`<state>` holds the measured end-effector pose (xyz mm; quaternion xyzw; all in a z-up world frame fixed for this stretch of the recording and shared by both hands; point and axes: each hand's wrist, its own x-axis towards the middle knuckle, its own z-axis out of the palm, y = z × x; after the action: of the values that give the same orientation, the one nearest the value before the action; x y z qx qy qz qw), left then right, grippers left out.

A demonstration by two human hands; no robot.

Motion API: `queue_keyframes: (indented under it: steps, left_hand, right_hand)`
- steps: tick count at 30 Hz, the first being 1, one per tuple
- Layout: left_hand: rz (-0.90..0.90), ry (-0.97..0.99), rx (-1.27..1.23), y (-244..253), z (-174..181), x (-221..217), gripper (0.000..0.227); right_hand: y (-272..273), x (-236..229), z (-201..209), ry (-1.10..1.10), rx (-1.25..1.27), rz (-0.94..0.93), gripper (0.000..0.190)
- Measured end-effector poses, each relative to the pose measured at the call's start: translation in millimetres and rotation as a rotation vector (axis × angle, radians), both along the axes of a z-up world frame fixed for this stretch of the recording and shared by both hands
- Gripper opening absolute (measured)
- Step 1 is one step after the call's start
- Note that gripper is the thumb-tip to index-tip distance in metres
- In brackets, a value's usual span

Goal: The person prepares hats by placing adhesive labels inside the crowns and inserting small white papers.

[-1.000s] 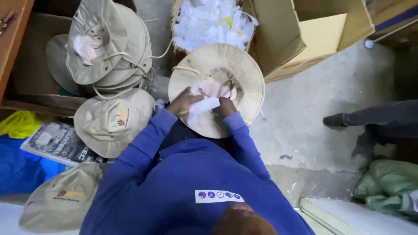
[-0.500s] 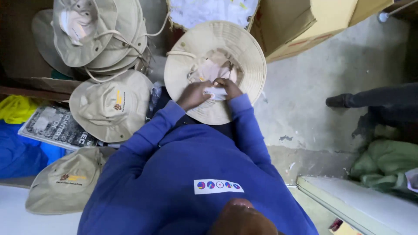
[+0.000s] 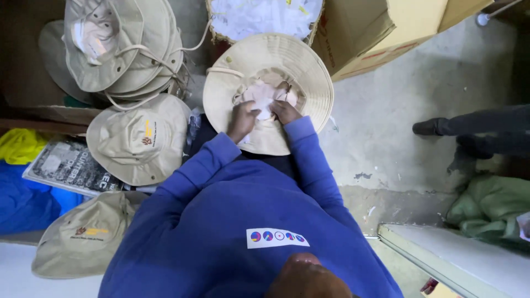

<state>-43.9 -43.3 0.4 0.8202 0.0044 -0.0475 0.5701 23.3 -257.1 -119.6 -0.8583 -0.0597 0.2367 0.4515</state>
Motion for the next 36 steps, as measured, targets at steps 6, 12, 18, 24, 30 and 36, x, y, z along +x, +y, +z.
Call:
queue_keyframes:
  steps: [6,12,18,24,30,36]
  left_hand:
    - [-0.184,-0.432,0.007,40.0,7.9,17.8,0.018]
    - [-0.513,-0.348,0.447,45.5,45.9,9.2,0.032]
    - [-0.133,-0.328,0.057,31.9,29.2,-0.6,0.019]
    - [-0.248,-0.861,0.181,19.4,15.4,-9.7,0.016]
    - [-0.392,-0.47,-0.388,10.4,40.3,-31.3,0.022]
    - [-0.294,-0.043,0.403,33.9,27.6,14.6,0.018]
  right_hand:
    - [59.7,-41.9,134.2,-0.226,0.093,-0.003,0.025]
    - [48.1,-29.5,89.1,-0.351,0.441,0.146,0.025]
    - [58.6,-36.9,83.0,-0.391,0.449,-0.059,0.009]
    - [59.6,-27.7,38.8,0.173,0.878,-0.553,0.015]
    - [67.1,-27.6,59.7,0.115,0.692,-0.4,0.021]
    - [69.1,-18.3,9.7,-0.017,0.604,-0.478,0.011]
